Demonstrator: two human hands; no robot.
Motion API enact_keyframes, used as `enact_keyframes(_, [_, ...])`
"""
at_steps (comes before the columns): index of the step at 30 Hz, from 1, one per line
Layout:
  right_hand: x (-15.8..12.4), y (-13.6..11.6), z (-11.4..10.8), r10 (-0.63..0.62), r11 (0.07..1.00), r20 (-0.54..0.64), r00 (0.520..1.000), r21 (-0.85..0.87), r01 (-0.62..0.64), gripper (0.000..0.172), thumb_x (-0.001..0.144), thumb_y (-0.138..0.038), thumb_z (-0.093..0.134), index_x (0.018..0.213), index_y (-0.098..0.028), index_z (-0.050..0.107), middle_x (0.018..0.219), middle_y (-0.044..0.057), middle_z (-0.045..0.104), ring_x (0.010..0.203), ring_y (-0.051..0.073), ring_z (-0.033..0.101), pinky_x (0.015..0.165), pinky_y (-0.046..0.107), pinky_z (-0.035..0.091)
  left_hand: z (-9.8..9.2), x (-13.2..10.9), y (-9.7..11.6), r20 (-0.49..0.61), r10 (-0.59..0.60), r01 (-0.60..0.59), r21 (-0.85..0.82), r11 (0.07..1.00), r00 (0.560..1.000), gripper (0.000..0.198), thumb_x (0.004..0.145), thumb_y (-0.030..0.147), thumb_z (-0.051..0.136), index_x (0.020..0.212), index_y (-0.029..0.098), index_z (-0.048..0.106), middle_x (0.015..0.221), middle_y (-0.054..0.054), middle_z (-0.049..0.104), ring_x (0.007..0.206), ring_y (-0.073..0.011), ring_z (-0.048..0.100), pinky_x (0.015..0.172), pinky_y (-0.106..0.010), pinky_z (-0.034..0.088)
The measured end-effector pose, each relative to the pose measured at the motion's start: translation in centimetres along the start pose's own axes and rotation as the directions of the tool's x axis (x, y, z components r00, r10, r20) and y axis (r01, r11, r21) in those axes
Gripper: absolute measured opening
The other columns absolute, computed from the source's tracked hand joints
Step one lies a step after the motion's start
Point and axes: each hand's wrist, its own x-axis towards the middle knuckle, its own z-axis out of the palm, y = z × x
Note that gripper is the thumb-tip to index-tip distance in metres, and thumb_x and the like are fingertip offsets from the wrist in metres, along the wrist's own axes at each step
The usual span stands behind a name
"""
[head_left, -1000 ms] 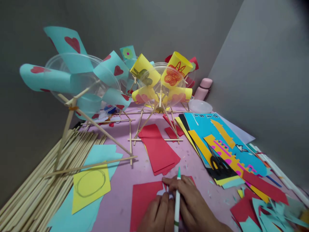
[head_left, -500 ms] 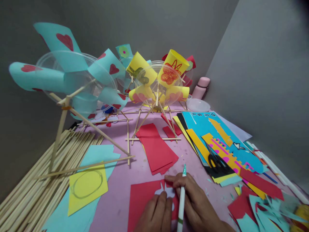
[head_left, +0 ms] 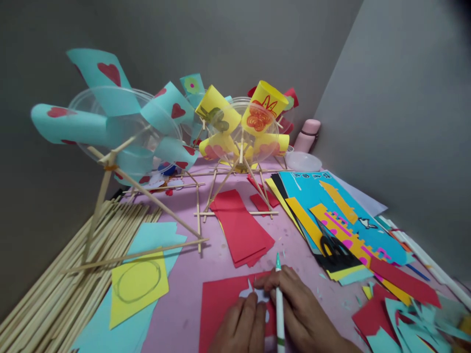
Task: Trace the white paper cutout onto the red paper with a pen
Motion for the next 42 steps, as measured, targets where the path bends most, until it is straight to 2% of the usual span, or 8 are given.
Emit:
enact_keyframes(5, [0.4, -0.4, 0.0, -0.001, 1.000, -0.027, 1.000, -0.008, 0.000, 0.030, 0.083, -0.002, 0.036, 0.101, -0.024, 0.048, 0.105, 0.005, 0.067, 0.092, 0.019, 0.059, 0.078, 0.033, 0.048, -0.5, 0.4, -0.3, 0.042, 0.091, -0.092, 0.003, 0.996, 0.995, 0.038, 0.097, 0.017, 0.025, 0.109, 0.015, 0.061, 0.096, -0.003, 0.072, 0.089, -0.0167, 0.064, 0.086, -0.025, 0.047])
enact_keyframes(11, [0.7, -0.7, 0.1, -0.075, 0.994, 0.051, 0.996, -0.080, 0.079, 0.041, 0.079, -0.003, 0.039, 0.112, -0.023, 0.052, 0.097, 0.006, 0.069, 0.088, 0.022, 0.059, 0.075, 0.035, 0.047, -0.3, 0.2, -0.3, 0.032, 0.074, -0.073, -0.016, 0.997, 0.997, 0.039, 0.097, 0.025, 0.026, 0.107, 0.013, 0.062, 0.099, -0.006, 0.072, 0.091, -0.0194, 0.065, 0.084, -0.028, 0.049])
enact_keyframes(15, [0.1, -0.4, -0.1, 0.026, 0.992, -0.084, 0.996, 0.123, -0.015, 0.026, 0.087, -0.007, 0.037, 0.099, -0.025, 0.050, 0.098, 0.004, 0.066, 0.091, 0.019, 0.059, 0.080, 0.033, 0.046, -0.9, 0.8, -0.5, 0.056, 0.087, -0.086, -0.015, 0.996, 0.995, 0.038, 0.098, 0.031, 0.029, 0.105, 0.014, 0.061, 0.096, -0.005, 0.073, 0.088, -0.0181, 0.066, 0.079, -0.026, 0.051])
enact_keyframes(19, [-0.2, -0.4, -0.4, 0.055, 0.997, -0.050, 0.997, 0.061, -0.052, 0.022, 0.085, -0.008, 0.043, 0.093, -0.023, 0.057, 0.080, 0.002, 0.064, 0.078, 0.018, 0.057, 0.071, 0.031, 0.043, -1.5, 1.7, -0.7, 0.060, 0.076, -0.071, -0.069, 0.995, 0.995, 0.041, 0.099, 0.029, 0.023, 0.101, 0.013, 0.061, 0.093, -0.007, 0.073, 0.084, -0.0182, 0.067, 0.075, -0.026, 0.054])
enact_keyframes(23, [0.0, -0.6, -0.4, 0.120, 0.993, -0.005, 0.993, -0.022, -0.120, 0.013, 0.078, -0.011, 0.057, 0.086, -0.022, 0.057, 0.082, 0.002, 0.065, 0.081, 0.020, 0.056, 0.071, 0.032, 0.043, -1.9, 2.1, -1.5, 0.120, -0.001, 0.034, -0.274, 0.961, 0.993, 0.033, 0.095, 0.013, 0.027, 0.108, 0.013, 0.057, 0.095, -0.007, 0.071, 0.086, -0.0163, 0.068, 0.074, -0.025, 0.056])
enact_keyframes(27, [0.0, -0.6, -0.3, 0.115, 0.992, 0.004, 0.993, -0.051, -0.115, 0.020, 0.075, -0.008, 0.059, 0.089, -0.022, 0.056, 0.086, 0.002, 0.065, 0.083, 0.020, 0.054, 0.073, 0.032, 0.042, -2.8, 3.1, -2.3, 0.249, -0.152, 0.261, -0.499, 0.826, 0.957, 0.030, 0.089, 0.009, 0.037, 0.112, 0.018, 0.054, 0.097, -0.005, 0.070, 0.087, -0.0133, 0.067, 0.073, -0.021, 0.057])
enact_keyframes(36, [0.0, -0.6, -0.6, 0.140, 0.990, 0.044, 0.989, -0.019, -0.139, 0.024, 0.073, -0.005, 0.059, 0.089, -0.021, 0.055, 0.087, 0.003, 0.065, 0.084, 0.021, 0.054, 0.073, 0.034, 0.042, -4.0, 4.0, -3.0, 0.449, -0.250, 0.493, -0.585, 0.644, 0.858, 0.028, 0.089, 0.011, 0.046, 0.110, 0.027, 0.055, 0.099, 0.002, 0.067, 0.090, -0.0097, 0.065, 0.076, -0.019, 0.055])
enact_keyframes(42, [0.0, -0.5, -0.5, 0.158, 0.987, 0.046, 0.986, -0.010, -0.158, 0.028, 0.069, -0.002, 0.060, 0.090, -0.021, 0.056, 0.089, 0.004, 0.065, 0.086, 0.022, 0.055, 0.074, 0.034, 0.043, -5.0, 2.9, -3.7, 0.231, -0.182, 0.273, -0.463, 0.844, 0.956, 0.028, 0.090, 0.011, 0.048, 0.116, 0.019, 0.055, 0.108, -0.006, 0.060, 0.103, -0.0137, 0.057, 0.087, -0.024, 0.050])
